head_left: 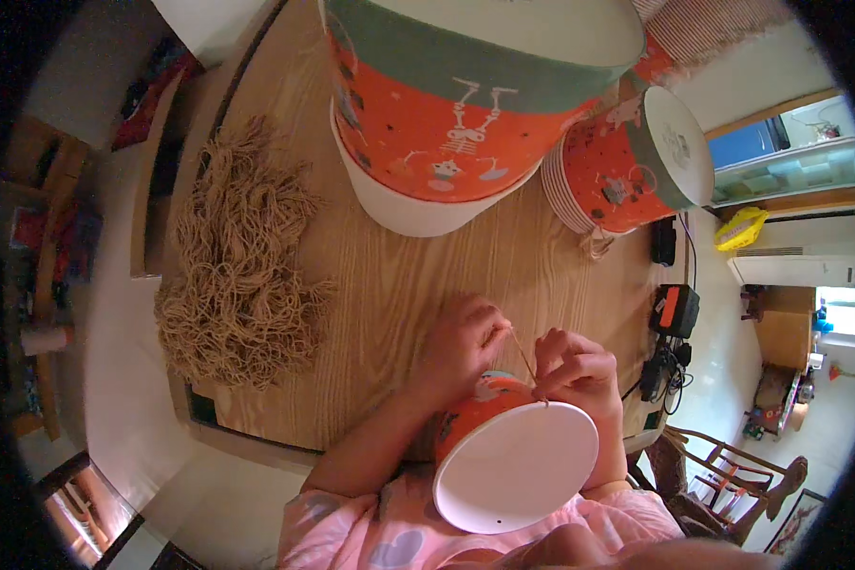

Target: Assembling paper buckets by attaching elastic strings through pre-punched holes.

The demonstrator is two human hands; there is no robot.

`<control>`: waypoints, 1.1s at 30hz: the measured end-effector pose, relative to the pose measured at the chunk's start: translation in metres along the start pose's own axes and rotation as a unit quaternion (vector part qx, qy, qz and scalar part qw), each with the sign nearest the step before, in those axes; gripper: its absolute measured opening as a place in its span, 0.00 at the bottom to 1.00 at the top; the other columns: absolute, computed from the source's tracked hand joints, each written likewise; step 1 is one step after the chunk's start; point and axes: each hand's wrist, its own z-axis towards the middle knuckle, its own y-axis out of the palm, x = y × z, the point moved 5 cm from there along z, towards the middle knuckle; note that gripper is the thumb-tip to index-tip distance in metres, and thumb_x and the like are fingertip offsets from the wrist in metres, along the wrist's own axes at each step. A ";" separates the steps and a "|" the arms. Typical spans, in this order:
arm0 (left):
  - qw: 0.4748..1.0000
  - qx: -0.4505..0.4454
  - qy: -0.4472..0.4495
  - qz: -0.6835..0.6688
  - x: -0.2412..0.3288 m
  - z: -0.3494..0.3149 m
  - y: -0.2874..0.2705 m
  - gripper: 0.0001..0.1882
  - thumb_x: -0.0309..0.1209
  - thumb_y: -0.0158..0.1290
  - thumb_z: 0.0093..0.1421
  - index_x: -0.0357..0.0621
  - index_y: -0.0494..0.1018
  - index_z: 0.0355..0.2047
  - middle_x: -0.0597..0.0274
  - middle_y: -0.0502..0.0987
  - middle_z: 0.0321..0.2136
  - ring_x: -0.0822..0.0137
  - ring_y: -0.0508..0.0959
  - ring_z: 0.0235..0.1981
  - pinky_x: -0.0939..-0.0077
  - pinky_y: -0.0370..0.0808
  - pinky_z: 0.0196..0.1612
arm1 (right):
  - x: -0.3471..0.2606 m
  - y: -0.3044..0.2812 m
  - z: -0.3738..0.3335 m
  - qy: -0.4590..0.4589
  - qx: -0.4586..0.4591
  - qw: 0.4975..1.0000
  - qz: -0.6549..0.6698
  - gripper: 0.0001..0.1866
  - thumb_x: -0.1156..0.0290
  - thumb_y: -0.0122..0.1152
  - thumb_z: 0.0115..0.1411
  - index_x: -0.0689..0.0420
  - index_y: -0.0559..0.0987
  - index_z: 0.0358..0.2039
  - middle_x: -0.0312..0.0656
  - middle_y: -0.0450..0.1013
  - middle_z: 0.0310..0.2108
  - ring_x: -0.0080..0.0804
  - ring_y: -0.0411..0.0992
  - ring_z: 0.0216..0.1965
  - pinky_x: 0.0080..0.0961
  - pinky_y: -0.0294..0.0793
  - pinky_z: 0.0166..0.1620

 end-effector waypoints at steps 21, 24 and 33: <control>0.941 -0.206 0.046 -0.264 0.031 0.003 -0.006 0.09 0.29 0.63 0.48 0.43 0.76 0.29 0.60 0.75 0.34 0.64 0.75 0.41 0.70 0.70 0.44 | -0.010 -0.003 0.001 -0.006 -0.077 0.996 -0.034 0.06 0.77 0.67 0.46 0.58 0.80 0.27 0.40 0.71 0.27 0.34 0.71 0.30 0.27 0.70 0.32; 0.950 -0.193 0.042 -0.240 0.033 0.004 -0.007 0.06 0.24 0.62 0.47 0.42 0.76 0.26 0.62 0.75 0.30 0.67 0.76 0.36 0.74 0.72 0.41 | -0.010 -0.002 0.002 0.022 -0.066 0.996 -0.049 0.07 0.78 0.67 0.45 0.58 0.80 0.27 0.40 0.71 0.26 0.34 0.71 0.30 0.27 0.70 0.32; 0.948 -0.227 0.025 -0.222 0.030 0.001 -0.001 0.07 0.26 0.63 0.46 0.41 0.76 0.26 0.60 0.75 0.32 0.65 0.76 0.38 0.72 0.71 0.42 | -0.010 -0.007 0.002 0.039 -0.050 0.997 -0.051 0.07 0.77 0.68 0.44 0.58 0.80 0.27 0.40 0.71 0.26 0.34 0.71 0.29 0.26 0.70 0.32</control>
